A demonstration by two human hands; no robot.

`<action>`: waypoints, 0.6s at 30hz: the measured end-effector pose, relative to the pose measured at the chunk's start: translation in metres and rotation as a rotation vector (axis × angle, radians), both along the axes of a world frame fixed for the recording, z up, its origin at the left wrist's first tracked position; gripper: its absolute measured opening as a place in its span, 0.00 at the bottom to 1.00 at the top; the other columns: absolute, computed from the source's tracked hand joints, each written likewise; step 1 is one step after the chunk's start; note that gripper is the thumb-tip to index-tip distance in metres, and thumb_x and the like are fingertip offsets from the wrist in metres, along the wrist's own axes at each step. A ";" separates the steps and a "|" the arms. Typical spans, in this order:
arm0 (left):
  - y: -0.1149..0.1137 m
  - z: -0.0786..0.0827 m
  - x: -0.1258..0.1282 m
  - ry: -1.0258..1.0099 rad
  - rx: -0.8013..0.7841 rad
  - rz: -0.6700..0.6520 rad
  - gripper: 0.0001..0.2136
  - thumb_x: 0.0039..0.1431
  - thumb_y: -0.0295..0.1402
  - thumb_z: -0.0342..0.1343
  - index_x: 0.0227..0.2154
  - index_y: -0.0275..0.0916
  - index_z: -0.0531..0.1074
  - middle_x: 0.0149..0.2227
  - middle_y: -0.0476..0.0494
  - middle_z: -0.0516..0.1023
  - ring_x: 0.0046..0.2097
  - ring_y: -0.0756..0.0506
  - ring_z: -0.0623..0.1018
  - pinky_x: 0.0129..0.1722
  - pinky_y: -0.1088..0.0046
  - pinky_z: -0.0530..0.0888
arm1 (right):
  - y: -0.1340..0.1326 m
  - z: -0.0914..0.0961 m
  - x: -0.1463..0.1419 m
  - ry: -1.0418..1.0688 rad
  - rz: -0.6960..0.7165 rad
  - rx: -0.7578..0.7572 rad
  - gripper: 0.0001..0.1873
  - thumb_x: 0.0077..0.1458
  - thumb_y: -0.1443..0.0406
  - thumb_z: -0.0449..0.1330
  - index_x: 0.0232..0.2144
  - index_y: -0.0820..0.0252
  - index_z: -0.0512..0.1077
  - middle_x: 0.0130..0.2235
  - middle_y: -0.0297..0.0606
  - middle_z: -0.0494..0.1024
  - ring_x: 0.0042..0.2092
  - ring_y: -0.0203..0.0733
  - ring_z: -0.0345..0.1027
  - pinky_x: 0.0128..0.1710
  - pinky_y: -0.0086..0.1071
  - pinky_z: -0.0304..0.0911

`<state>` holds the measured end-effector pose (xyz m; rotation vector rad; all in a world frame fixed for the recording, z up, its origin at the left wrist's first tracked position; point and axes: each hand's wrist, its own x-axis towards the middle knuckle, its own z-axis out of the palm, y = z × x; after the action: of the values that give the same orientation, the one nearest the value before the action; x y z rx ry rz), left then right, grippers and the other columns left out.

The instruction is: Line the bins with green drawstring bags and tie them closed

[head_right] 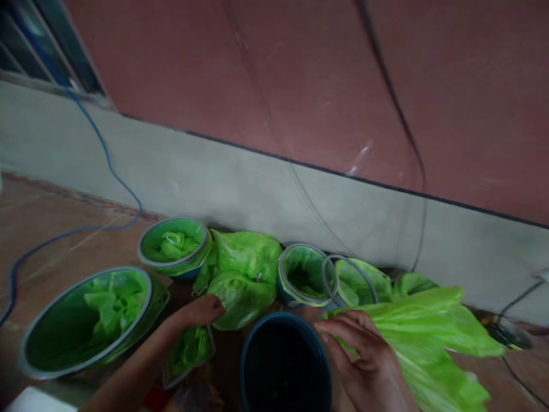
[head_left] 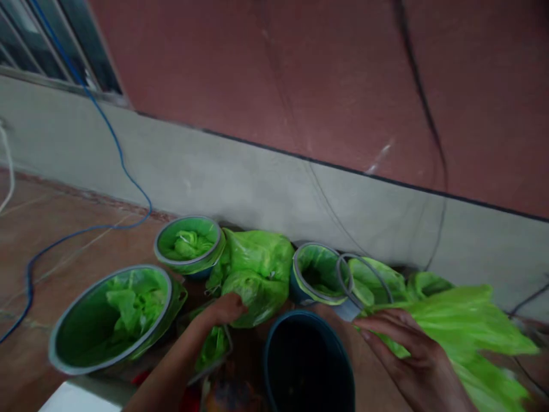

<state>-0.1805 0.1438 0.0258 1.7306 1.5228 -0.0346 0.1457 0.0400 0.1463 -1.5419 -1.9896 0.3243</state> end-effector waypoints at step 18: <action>-0.184 0.225 0.257 -1.394 -0.005 -0.545 0.08 0.48 0.35 0.63 0.29 0.34 0.78 0.28 0.49 0.74 0.32 0.49 0.73 0.37 0.74 0.70 | -0.181 0.175 0.062 0.388 -0.145 0.036 0.14 0.58 0.56 0.59 0.40 0.55 0.79 0.33 0.36 0.80 0.33 0.37 0.72 0.33 0.29 0.68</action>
<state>0.0765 -0.0404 0.2508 1.4826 0.0341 0.7255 0.2082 -0.1410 0.3214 -1.4622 -1.5687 0.4849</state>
